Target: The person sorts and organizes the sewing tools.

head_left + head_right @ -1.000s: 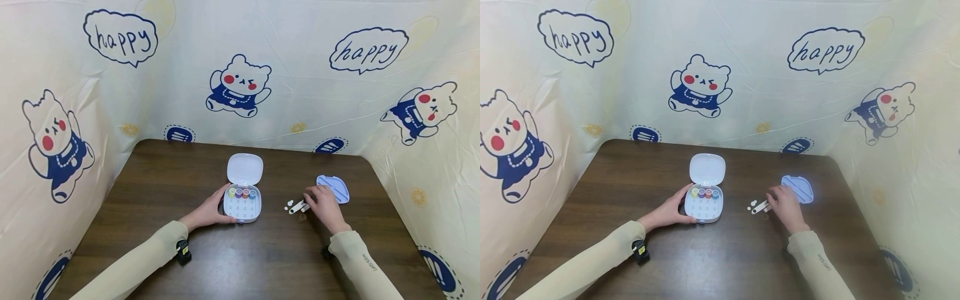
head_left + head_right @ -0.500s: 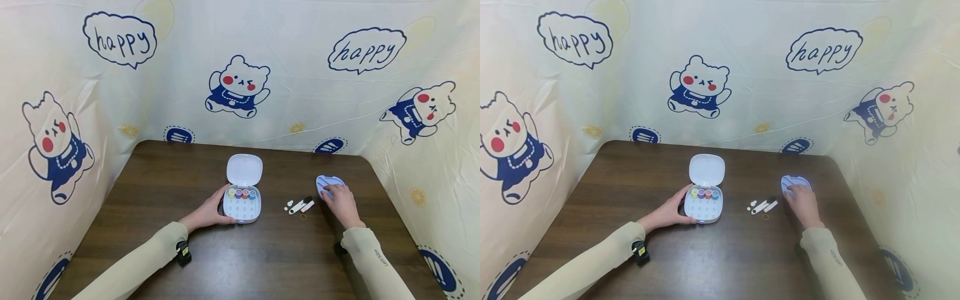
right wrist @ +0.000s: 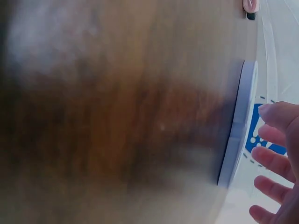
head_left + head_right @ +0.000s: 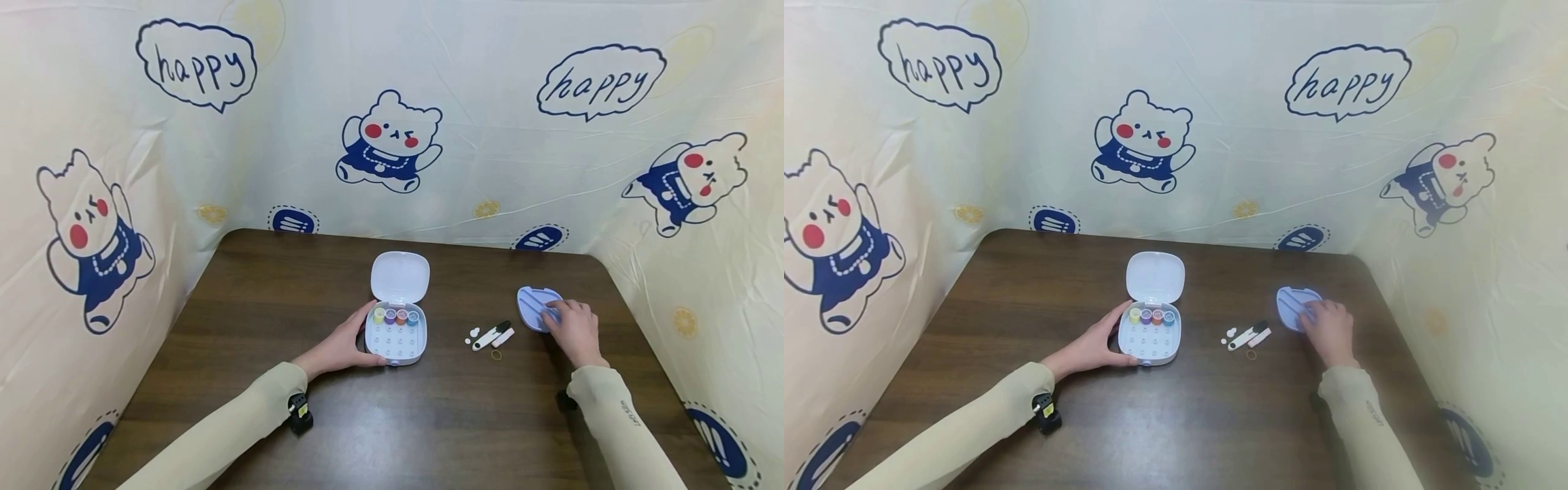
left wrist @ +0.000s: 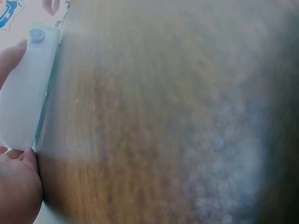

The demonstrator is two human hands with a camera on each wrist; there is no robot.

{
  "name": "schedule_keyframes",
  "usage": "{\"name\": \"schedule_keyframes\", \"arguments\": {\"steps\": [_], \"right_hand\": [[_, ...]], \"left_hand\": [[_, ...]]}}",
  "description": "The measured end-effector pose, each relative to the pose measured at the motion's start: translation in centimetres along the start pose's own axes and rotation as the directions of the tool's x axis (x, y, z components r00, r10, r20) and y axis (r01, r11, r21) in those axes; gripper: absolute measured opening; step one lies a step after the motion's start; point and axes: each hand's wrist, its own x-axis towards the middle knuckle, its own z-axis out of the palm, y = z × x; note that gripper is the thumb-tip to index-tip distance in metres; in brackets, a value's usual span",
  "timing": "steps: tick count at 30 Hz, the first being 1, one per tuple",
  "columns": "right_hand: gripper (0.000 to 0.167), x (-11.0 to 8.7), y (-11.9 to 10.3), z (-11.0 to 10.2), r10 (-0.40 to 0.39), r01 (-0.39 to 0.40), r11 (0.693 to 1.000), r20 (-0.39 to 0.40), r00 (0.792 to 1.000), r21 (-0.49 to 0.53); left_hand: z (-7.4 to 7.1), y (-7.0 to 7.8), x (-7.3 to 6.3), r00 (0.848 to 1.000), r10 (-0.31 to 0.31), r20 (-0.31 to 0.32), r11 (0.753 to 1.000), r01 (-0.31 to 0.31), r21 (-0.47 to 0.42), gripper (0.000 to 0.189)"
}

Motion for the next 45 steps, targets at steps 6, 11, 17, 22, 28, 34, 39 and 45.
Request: {"name": "schedule_keyframes", "arguments": {"steps": [6, 11, 17, 22, 28, 34, 39, 45], "right_hand": [[0.047, 0.2, 0.6, -0.3, 0.071, -0.067, 0.997, 0.129, 0.989, -0.034], [0.056, 0.4, 0.9, -0.7, 0.105, -0.095, 0.994, 0.208, 0.973, -0.057], [0.057, 0.5, 1.2, -0.6, 0.12, -0.109, 0.992, 0.243, 0.963, -0.059], [0.055, 0.5, 1.6, -0.4, 0.113, -0.105, 0.993, 0.244, 0.963, -0.048], [0.048, 0.5, 1.8, -0.2, 0.074, -0.068, 0.997, 0.22, 0.973, -0.037], [0.046, 0.5, 2.0, -0.2, 0.051, -0.043, 0.998, 0.21, 0.976, -0.041], [0.048, 0.6, 2.2, -0.1, 0.042, -0.034, 0.999, 0.2, 0.979, -0.042], [0.049, 0.3, 2.1, -0.2, 0.029, -0.021, 0.999, 0.201, 0.979, -0.044]], "left_hand": [[0.0, 0.1, -0.1, 1.0, -0.001, -0.002, 1.0, 0.001, -0.003, 0.123], [0.0, 0.1, -0.1, 1.0, 0.0, -0.001, 1.0, 0.0, -0.001, 0.123], [0.1, -0.1, 0.0, 1.0, 0.003, -0.004, 1.0, -0.003, -0.005, 0.122], [0.1, -0.2, 0.0, 1.0, 0.003, -0.003, 1.0, -0.003, 0.002, 0.123], [0.1, -0.3, 0.1, 1.0, 0.005, -0.004, 1.0, -0.005, -0.002, 0.122], [0.0, -0.3, 0.1, 1.0, 0.002, -0.002, 1.0, -0.002, 0.0, 0.122], [0.0, -0.2, 0.2, 1.0, -0.001, -0.001, 1.0, 0.001, 0.004, 0.123], [0.1, -0.3, 0.2, 1.0, -0.002, -0.002, 1.0, 0.002, 0.01, 0.123]]}}
